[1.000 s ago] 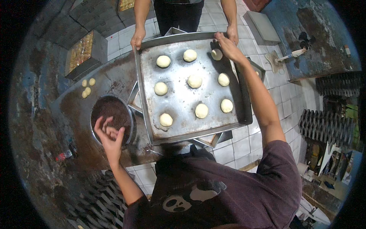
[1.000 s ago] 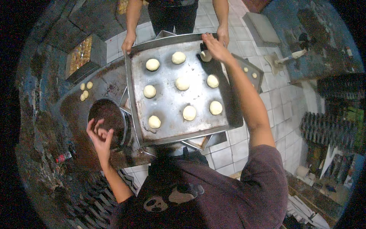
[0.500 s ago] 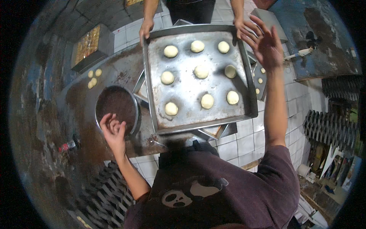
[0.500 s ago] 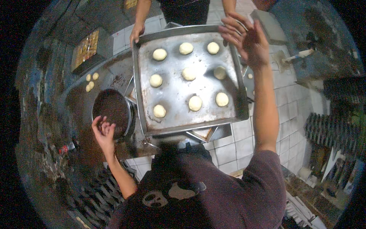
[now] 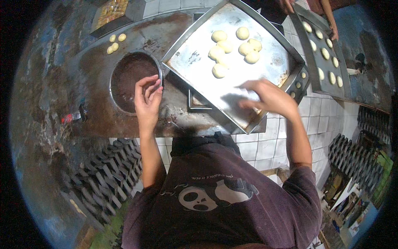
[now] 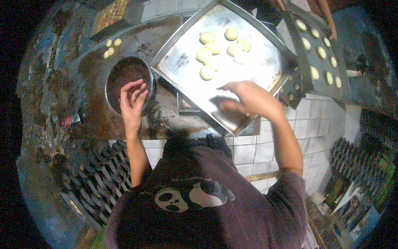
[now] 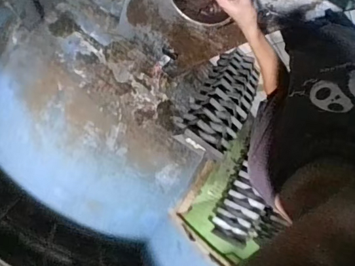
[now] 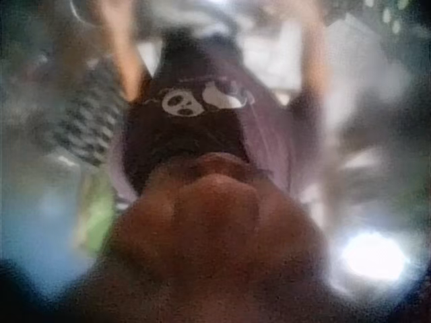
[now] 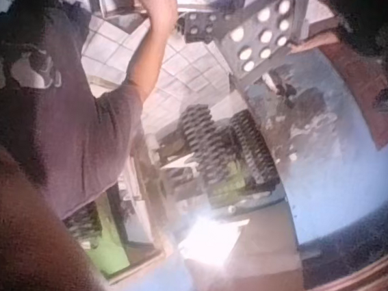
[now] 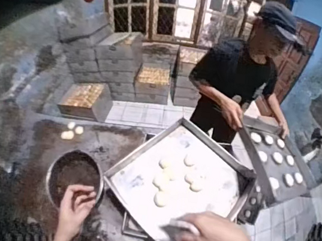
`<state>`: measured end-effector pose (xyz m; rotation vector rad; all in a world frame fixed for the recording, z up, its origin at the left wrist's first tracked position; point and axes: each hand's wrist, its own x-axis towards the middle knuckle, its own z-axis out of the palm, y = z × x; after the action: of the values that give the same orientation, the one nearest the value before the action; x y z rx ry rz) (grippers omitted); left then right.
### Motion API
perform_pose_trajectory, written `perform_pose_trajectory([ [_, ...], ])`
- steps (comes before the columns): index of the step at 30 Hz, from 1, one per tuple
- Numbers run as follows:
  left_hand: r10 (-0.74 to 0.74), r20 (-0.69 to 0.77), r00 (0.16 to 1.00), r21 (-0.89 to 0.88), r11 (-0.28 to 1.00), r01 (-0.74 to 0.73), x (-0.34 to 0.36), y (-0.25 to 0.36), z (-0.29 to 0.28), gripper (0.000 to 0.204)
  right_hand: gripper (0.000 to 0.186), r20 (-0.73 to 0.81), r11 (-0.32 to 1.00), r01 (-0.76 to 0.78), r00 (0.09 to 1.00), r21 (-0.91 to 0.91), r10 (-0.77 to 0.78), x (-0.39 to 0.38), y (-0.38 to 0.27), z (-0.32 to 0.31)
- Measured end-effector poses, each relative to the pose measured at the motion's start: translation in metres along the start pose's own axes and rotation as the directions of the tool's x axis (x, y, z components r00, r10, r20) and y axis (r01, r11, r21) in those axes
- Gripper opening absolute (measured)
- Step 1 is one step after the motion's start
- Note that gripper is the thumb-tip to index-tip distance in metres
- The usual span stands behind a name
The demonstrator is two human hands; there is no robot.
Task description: The person prepares pieces of dough by hand, fills them with a chocolate-like substance from a bowl, rolls them into balls, and places them onto a metal tray.
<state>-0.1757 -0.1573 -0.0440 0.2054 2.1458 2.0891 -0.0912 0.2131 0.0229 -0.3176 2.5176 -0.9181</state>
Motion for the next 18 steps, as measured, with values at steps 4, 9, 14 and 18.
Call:
perform_pose_trajectory([
  [4,-0.053,0.03,0.998,-0.021,0.998,0.053,-0.007,-0.008,0.007,0.04,0.042,-0.211,0.975,0.032,0.974,-0.221,-0.08,0.073,0.034,0.065],
  [9,-0.07,0.046,0.996,-0.039,0.997,0.072,-0.017,-0.006,-0.003,0.041,0.028,-0.301,0.895,-0.14,0.954,-0.423,0.007,0.118,0.042,0.113],
  [14,-0.121,0.085,0.989,-0.067,0.99,0.127,-0.028,-0.008,-0.022,0.04,0.017,-0.275,0.883,-0.231,0.954,-0.408,0.122,0.142,0.042,0.116],
  [18,-0.064,0.185,0.981,-0.181,0.979,0.098,-0.029,-0.013,-0.027,0.039,0.027,0.095,0.807,-0.179,0.984,0.563,0.151,0.123,0.002,0.069],
])
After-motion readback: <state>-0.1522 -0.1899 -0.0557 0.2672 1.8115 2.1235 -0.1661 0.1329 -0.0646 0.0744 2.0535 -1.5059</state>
